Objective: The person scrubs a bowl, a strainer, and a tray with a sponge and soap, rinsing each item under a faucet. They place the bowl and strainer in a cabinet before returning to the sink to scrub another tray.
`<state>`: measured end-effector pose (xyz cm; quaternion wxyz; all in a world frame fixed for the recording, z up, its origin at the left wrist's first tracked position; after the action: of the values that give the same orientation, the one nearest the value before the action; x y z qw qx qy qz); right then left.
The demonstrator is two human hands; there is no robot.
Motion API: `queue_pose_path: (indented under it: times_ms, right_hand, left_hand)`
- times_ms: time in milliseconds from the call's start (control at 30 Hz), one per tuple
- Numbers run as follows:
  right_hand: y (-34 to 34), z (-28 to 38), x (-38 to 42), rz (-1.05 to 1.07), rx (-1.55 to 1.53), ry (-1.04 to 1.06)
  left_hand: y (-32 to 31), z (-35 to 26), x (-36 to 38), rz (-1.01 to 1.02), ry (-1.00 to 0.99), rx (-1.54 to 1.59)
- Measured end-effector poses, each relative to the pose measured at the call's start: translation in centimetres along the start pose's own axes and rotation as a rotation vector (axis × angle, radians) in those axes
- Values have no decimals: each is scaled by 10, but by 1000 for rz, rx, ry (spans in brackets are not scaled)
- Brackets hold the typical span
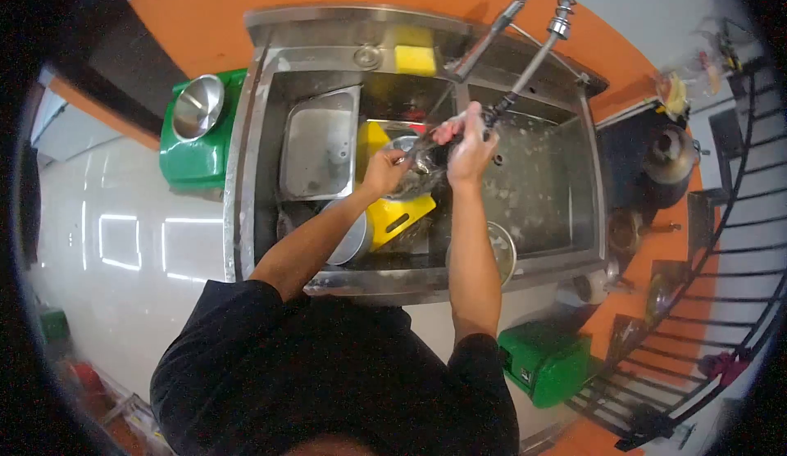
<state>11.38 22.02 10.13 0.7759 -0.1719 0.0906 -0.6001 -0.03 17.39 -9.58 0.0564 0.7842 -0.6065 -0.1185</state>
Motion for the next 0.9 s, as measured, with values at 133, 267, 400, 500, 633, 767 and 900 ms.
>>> queue_pose_path:
  times_ms: [133, 267, 400, 500, 633, 767, 900]
  right_hand:
    - [12, -16, -3, -30, -19, 29]
    - [-10, -21, 2, 101, -185, -105]
    - [-16, -21, -1, 104, -166, -103]
    - [-11, -20, -9, 44, -156, 45]
    - [-8, -21, -16, -42, -60, 145]
    - [-26, -25, -3, 68, -186, -9]
    - [-21, -24, -10, 51, -157, 32]
  left_hand:
    - [5, -31, 30, -126, -162, -76]
    - [-5, -21, 44, -209, -53, -7]
    - [-22, 41, 26, -315, -67, 241]
    - [14, 14, 31, -348, 67, 483]
    - [38, 17, 38, -510, 243, 689]
    - [36, 30, 39, -423, 299, 619]
    - [41, 15, 45, -382, 344, 613]
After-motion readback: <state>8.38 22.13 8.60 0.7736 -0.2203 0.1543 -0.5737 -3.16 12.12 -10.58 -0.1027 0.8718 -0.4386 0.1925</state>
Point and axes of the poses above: each hand's wrist, its own x-axis away from the middle knuckle, its own y-axis out of the back of the hand, z = x × y, the point moved 3 cm from there along -x, towards the middle knuckle, and after that the axes turned 13 degrees about -y, right-handed, at the moved point
